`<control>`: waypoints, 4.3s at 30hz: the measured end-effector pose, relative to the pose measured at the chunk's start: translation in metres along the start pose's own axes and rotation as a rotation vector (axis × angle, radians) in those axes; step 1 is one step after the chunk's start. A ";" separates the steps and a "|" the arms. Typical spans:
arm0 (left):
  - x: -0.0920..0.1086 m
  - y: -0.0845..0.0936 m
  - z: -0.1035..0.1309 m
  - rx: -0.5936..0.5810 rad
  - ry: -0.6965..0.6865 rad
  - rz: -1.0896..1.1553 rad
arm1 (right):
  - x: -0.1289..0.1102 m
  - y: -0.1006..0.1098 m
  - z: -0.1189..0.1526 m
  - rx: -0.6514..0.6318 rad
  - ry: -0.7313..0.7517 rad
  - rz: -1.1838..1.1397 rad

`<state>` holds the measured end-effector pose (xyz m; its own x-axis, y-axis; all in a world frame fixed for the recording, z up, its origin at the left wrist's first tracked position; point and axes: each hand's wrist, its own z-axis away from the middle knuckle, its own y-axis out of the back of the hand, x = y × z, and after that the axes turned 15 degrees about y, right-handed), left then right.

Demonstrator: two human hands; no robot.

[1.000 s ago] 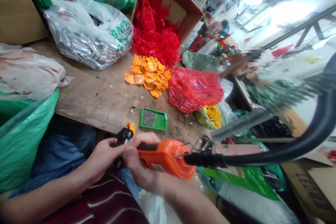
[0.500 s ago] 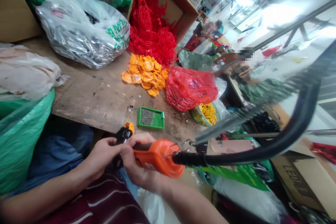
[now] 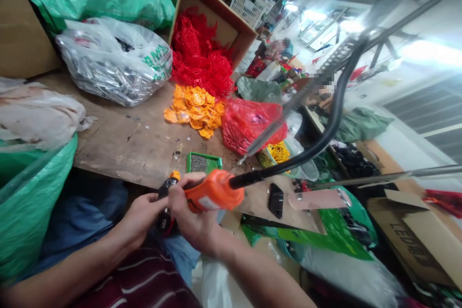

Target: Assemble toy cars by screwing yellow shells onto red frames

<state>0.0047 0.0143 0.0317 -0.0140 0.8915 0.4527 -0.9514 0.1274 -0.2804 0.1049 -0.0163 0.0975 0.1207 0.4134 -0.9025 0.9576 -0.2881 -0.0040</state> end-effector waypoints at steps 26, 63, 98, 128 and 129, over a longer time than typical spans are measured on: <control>0.002 0.037 0.007 -0.313 -0.030 0.208 | 0.022 0.040 -0.098 0.088 0.291 0.349; 0.027 0.058 0.016 0.027 -0.343 -0.013 | 0.038 -0.044 0.013 -0.151 -0.445 0.030; 0.026 0.075 0.029 0.287 -0.487 -0.154 | 0.045 -0.011 0.012 0.116 -0.632 -0.464; 0.017 0.089 0.007 0.142 -0.411 0.033 | 0.041 -0.022 0.015 0.131 -0.553 -0.587; 0.018 0.088 0.008 0.144 -0.408 0.050 | 0.039 -0.023 0.014 0.129 -0.542 -0.559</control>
<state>-0.0817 0.0380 0.0214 -0.1540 0.6464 0.7473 -0.9793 0.0005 -0.2022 0.0834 -0.0057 0.0561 -0.5462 0.0569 -0.8357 0.7966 -0.2733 -0.5393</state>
